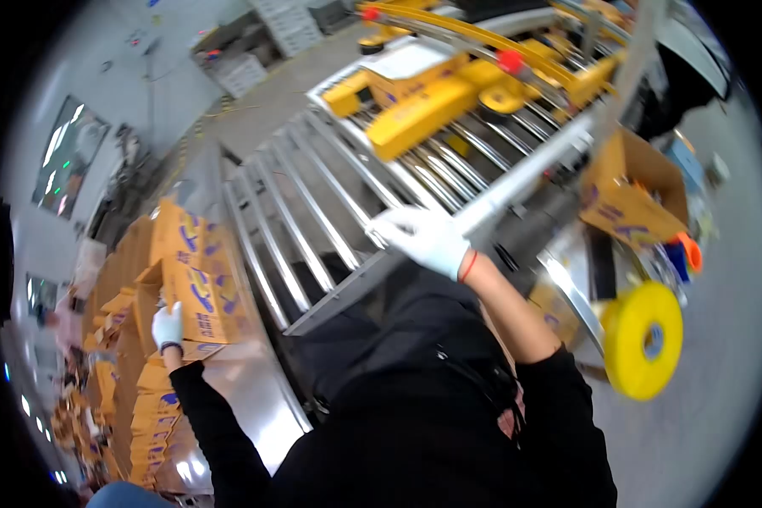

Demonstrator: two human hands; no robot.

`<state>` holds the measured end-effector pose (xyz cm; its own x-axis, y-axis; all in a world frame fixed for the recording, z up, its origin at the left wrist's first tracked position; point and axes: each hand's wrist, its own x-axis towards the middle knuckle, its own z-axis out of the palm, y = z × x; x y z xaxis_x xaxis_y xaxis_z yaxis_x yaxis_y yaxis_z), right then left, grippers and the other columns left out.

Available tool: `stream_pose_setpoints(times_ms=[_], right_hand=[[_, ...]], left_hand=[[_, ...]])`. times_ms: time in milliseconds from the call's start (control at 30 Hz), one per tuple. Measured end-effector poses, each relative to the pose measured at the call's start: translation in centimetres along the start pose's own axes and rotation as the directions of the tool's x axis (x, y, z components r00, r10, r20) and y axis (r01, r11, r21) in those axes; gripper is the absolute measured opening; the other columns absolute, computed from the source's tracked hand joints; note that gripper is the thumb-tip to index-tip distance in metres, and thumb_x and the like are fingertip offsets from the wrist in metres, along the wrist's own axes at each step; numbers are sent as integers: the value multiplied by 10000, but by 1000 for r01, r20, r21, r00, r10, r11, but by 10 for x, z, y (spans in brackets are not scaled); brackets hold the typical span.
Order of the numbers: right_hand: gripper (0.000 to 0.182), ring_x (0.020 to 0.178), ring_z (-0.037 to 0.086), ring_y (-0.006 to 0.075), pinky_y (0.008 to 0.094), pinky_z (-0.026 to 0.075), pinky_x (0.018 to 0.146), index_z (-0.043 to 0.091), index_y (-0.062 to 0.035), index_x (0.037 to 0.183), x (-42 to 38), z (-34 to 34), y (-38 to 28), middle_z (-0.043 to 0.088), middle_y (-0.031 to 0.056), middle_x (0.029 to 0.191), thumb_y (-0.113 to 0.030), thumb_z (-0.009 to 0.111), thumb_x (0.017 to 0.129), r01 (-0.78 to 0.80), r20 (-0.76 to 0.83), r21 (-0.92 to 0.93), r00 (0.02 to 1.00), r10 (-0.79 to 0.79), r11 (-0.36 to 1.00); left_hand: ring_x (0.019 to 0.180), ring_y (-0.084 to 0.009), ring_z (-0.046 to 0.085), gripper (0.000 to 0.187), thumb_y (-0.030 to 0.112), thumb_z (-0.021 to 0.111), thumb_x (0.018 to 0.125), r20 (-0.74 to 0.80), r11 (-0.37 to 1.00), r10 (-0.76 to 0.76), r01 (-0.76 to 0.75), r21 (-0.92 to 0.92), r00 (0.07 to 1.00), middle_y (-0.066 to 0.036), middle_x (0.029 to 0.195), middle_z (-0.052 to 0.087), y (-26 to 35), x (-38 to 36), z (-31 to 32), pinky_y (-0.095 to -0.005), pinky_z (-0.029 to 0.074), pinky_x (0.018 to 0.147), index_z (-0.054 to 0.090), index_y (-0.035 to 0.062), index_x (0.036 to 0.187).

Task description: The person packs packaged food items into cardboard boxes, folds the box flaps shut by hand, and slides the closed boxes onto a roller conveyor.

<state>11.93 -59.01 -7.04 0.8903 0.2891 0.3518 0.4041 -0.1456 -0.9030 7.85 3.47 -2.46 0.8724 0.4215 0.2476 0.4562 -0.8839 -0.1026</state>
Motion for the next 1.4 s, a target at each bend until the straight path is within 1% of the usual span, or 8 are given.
stream_pose_setpoints(times_ms=[333, 567, 700, 767, 867, 1100, 1300, 1400], right_hand=[[252, 1037, 693, 144, 286, 529, 949, 725, -2, 1223, -149, -108, 5, 758, 79, 1159, -136, 600, 1051, -318, -593, -43, 771, 232, 947], [248, 1038, 684, 150, 283, 513, 964, 730, 2, 1206, -192, -97, 36, 758, 83, 1144, -128, 582, 1056, -344, -454, -92, 850, 268, 935], [233, 1035, 692, 164, 296, 522, 945, 739, -6, 1178, -134, -73, 17, 757, 81, 1130, -132, 594, 1047, -380, -322, -22, 878, 354, 925], [230, 1058, 687, 164, 295, 515, 959, 731, -11, 1192, -95, -61, 11, 752, 94, 1121, -129, 634, 1020, -288, -193, -136, 946, 260, 948], [389, 1193, 659, 304, 401, 487, 1058, 681, -28, 1282, -29, -27, 1, 707, 161, 1245, -171, 741, 925, -53, 1, -219, 999, 55, 974], [1075, 1493, 323, 477, 530, 238, 1252, 403, 6, 1545, 116, 89, -36, 409, 263, 1583, -450, 897, 705, 368, 285, -281, 914, -288, 886], [489, 1363, 536, 240, 480, 318, 1225, 672, -130, 1320, 166, 161, -10, 647, 62, 1349, -342, 771, 890, 760, 740, -65, 471, -479, 646], [416, 1186, 666, 271, 407, 444, 1133, 729, -94, 1239, 179, 159, -18, 715, 123, 1200, -352, 772, 915, 294, 679, 185, 652, -338, 938]], left_hand=[[828, -385, 719, 443, 405, 616, 1017, -39, 880, 272, -265, -395, 961, -238, 888, 729, 134, -59, -57, -436, 545, 759, 737, -17, 1074], [732, -361, 704, 364, 323, 685, 986, -44, 757, 415, -372, -538, 909, -238, 858, 714, 200, -86, -94, -373, 536, 670, 722, -28, 1078], [911, -383, 703, 309, 304, 731, 939, -259, 736, 567, -622, -267, 782, -201, 913, 740, 216, -110, -101, -442, 536, 972, 757, 22, 1063], [1159, -344, 650, 215, 179, 761, 875, -217, 762, 553, -594, -259, 804, -146, 1141, 726, 210, -122, -107, -555, 319, 1196, 759, 77, 1064], [1423, -419, 433, 259, 148, 789, 791, -216, 851, 475, -508, -135, 853, -174, 1479, 550, 198, -129, -114, -576, 288, 1201, 756, 84, 1040], [1537, -430, 317, 195, -59, 754, 742, -147, 713, 208, -253, -654, 967, -266, 1674, 268, 169, -117, -105, -454, 274, 1250, 736, 27, 916], [1465, -336, 465, 440, -52, 815, 748, 38, 426, 253, -76, -902, 967, -209, 1599, 432, 121, -88, -82, -400, 413, 1172, 698, 58, 1157], [1341, -254, 568, 684, 38, 801, 823, 460, 203, 222, 420, -884, 860, -163, 1526, 517, 126, -57, -69, -382, 499, 1092, 532, -8, 1451]])
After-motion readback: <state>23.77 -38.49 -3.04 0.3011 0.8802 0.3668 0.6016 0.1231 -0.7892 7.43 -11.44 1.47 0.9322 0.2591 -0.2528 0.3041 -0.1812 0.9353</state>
